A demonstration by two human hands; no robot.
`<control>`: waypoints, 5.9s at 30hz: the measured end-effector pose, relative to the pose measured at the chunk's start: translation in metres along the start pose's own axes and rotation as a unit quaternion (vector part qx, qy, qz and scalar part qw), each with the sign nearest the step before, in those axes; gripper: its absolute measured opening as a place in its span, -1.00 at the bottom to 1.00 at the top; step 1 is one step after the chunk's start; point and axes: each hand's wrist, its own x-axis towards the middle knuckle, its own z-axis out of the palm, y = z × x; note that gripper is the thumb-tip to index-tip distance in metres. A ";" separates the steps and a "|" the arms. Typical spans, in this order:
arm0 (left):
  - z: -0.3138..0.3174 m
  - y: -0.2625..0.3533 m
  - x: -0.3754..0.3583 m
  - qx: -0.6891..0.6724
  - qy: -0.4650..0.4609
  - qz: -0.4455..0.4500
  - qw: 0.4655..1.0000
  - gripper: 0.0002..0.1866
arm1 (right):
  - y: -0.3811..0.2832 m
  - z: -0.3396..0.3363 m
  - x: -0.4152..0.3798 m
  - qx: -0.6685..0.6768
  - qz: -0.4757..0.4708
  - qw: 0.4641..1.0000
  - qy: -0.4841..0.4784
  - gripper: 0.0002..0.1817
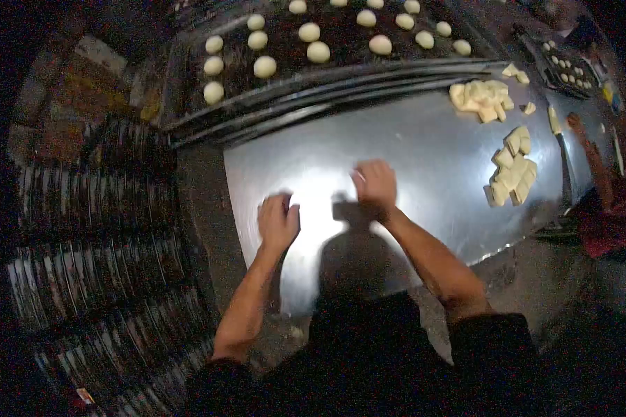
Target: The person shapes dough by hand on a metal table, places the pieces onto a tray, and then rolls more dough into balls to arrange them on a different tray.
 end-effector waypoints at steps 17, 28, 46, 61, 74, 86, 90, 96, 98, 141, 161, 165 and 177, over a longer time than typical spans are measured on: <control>-0.012 -0.022 -0.027 -0.007 -0.099 0.213 0.972 -0.73 | 0.018 -0.023 -0.054 0.029 -0.135 0.990 -0.023 -0.78; -0.006 -0.021 -0.005 0.109 -0.204 0.131 0.964 -0.88 | 0.041 -0.012 -0.088 0.088 -0.044 0.964 -0.248 -0.81; 0.018 -0.007 0.048 -0.355 0.059 -0.124 0.925 -0.70 | -0.004 0.022 0.003 0.165 0.161 0.969 0.088 -0.79; 0.016 0.049 0.119 0.175 -0.064 0.182 0.965 -0.61 | 0.050 -0.085 0.005 -0.003 0.007 1.000 -0.012 -0.56; 0.280 0.399 0.153 -0.200 -0.257 0.149 0.933 -0.70 | 0.172 -0.179 -0.140 -0.016 0.382 0.898 0.220 -0.77; -0.064 0.031 -0.054 -0.345 -0.134 -0.260 0.892 -0.74 | -0.017 -0.152 -0.111 0.427 0.301 0.829 -0.197 -0.71; -0.037 0.020 -0.083 -0.201 -0.006 -0.102 0.974 -0.78 | -0.048 -0.059 -0.091 0.213 0.033 0.970 -0.113 -0.64; -0.038 -0.037 -0.076 0.069 -0.065 0.147 0.985 -0.83 | -0.057 -0.101 -0.063 0.452 0.320 0.774 -0.308 -0.72; -0.015 -0.007 -0.033 0.009 0.026 0.049 0.998 -0.82 | -0.039 -0.024 -0.061 0.033 -0.024 0.997 -0.063 -0.76; -0.036 -0.058 -0.040 -0.006 -0.020 0.115 0.993 -0.75 | -0.029 -0.083 -0.051 -0.016 0.024 0.928 -0.371 -0.87; -0.026 -0.039 -0.041 0.041 -0.012 0.161 0.986 -0.76 | -0.045 -0.038 -0.110 0.471 0.265 0.820 -0.186 -0.64; -0.022 -0.027 0.020 -0.132 0.125 -0.149 0.972 -0.78 | -0.040 -0.017 -0.030 0.056 0.056 0.996 0.028 -0.85; -0.095 0.022 0.088 -0.183 0.099 0.008 0.978 -0.46 | -0.067 -0.088 0.099 0.241 0.143 0.953 -0.119 -0.56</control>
